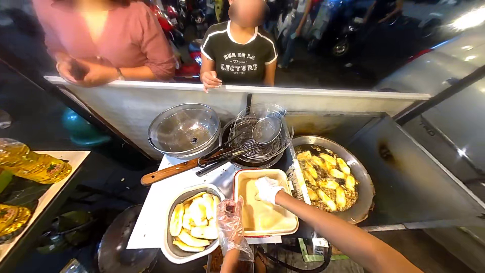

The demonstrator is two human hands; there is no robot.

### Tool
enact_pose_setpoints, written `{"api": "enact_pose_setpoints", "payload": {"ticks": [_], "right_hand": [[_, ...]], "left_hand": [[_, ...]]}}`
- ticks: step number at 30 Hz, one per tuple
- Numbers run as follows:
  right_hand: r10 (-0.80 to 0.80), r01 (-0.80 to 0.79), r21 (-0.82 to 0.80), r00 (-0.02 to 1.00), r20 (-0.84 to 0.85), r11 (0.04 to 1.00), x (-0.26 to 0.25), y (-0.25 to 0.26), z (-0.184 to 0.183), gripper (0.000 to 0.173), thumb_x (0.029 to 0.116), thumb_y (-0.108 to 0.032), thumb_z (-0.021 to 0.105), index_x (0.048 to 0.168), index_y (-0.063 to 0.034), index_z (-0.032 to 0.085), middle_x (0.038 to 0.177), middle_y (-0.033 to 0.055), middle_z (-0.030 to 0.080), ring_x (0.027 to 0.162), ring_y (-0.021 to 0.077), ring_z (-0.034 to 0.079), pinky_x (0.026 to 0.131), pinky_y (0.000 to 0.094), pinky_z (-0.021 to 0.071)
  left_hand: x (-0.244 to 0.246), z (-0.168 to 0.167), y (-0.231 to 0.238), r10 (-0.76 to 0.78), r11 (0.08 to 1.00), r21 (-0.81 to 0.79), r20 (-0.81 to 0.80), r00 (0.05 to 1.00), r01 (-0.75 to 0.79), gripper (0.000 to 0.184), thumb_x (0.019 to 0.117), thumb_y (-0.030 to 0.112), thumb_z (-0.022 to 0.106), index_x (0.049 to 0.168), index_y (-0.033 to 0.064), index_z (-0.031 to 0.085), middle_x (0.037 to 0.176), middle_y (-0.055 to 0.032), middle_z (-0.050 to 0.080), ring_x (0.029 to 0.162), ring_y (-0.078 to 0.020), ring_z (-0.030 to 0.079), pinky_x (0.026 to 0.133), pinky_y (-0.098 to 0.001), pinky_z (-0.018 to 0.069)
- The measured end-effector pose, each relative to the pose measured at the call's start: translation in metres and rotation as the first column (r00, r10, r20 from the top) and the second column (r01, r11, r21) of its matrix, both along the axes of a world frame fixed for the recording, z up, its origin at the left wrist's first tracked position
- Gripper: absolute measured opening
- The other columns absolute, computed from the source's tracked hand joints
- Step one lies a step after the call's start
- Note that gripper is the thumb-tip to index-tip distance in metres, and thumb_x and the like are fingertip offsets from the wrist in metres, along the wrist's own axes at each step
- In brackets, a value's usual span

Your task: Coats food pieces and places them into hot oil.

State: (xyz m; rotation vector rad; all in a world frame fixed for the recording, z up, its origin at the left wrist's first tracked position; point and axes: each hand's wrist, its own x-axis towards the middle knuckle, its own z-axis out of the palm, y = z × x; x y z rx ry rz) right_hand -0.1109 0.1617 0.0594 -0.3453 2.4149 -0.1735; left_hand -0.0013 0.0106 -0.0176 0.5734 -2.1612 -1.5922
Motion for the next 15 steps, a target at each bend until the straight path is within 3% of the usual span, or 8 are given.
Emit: {"api": "enact_pose_setpoints", "payload": {"ticks": [2,7,11,13,15], "right_hand": [[0.004,-0.005,0.025,0.997,0.071,1.000,-0.002,-0.019,0.009,0.039,0.0923,-0.015,0.068,0.126,0.0047,0.062,0.133,0.0287,0.060,0.126,0.0462,0.057,0.097,0.0675,0.0479],[0.041,-0.039,-0.035,0.997,0.063,0.999,0.000,-0.018,0.018,0.038,0.0925,-0.011,0.067,0.125,0.0073,0.062,0.131,0.0310,0.060,0.124,0.0480,0.057,0.095,0.0692,0.0480],[0.047,-0.047,-0.133,0.999,-0.008,0.990,0.000,-0.001,0.020,0.034,0.0991,-0.021,0.062,0.119,0.0061,0.065,0.124,0.0288,0.064,0.120,0.0460,0.061,0.094,0.0664,0.0498],[0.021,-0.054,-0.236,0.990,-0.140,0.970,0.000,0.012,0.004,0.035,0.0981,-0.031,0.061,0.109,0.0012,0.067,0.112,0.0247,0.068,0.110,0.0429,0.065,0.089,0.0637,0.0524],[-0.035,-0.036,-0.334,0.978,-0.205,0.942,0.008,0.023,0.011,0.037,0.0976,-0.036,0.062,0.111,-0.0012,0.067,0.112,0.0229,0.068,0.109,0.0413,0.065,0.091,0.0614,0.0518]], "left_hand": [[-0.001,-0.002,-0.001,0.004,1.000,-0.011,-0.014,1.000,-0.005,0.029,0.0828,0.030,0.083,0.092,0.0050,0.071,0.092,-0.0065,0.069,0.087,-0.0129,0.067,0.079,-0.0291,0.0579],[0.000,0.005,-0.001,-0.003,1.000,0.013,-0.050,0.999,0.004,0.026,0.0834,0.022,0.083,0.092,0.0014,0.070,0.091,-0.0076,0.069,0.084,-0.0121,0.067,0.078,-0.0271,0.0575],[-0.001,0.005,-0.001,-0.010,1.000,0.023,-0.050,0.999,0.011,0.025,0.0839,0.020,0.082,0.091,0.0006,0.069,0.090,-0.0079,0.068,0.083,-0.0118,0.066,0.078,-0.0270,0.0573],[0.000,0.005,-0.001,-0.004,1.000,0.026,-0.055,0.998,0.005,0.025,0.0839,0.019,0.082,0.091,-0.0007,0.069,0.090,-0.0088,0.068,0.084,-0.0120,0.066,0.077,-0.0272,0.0573],[0.001,0.008,0.000,-0.006,0.999,0.038,-0.053,0.999,0.008,0.024,0.0838,0.017,0.082,0.090,-0.0021,0.068,0.090,-0.0102,0.068,0.085,-0.0128,0.065,0.078,-0.0272,0.0568]]}}
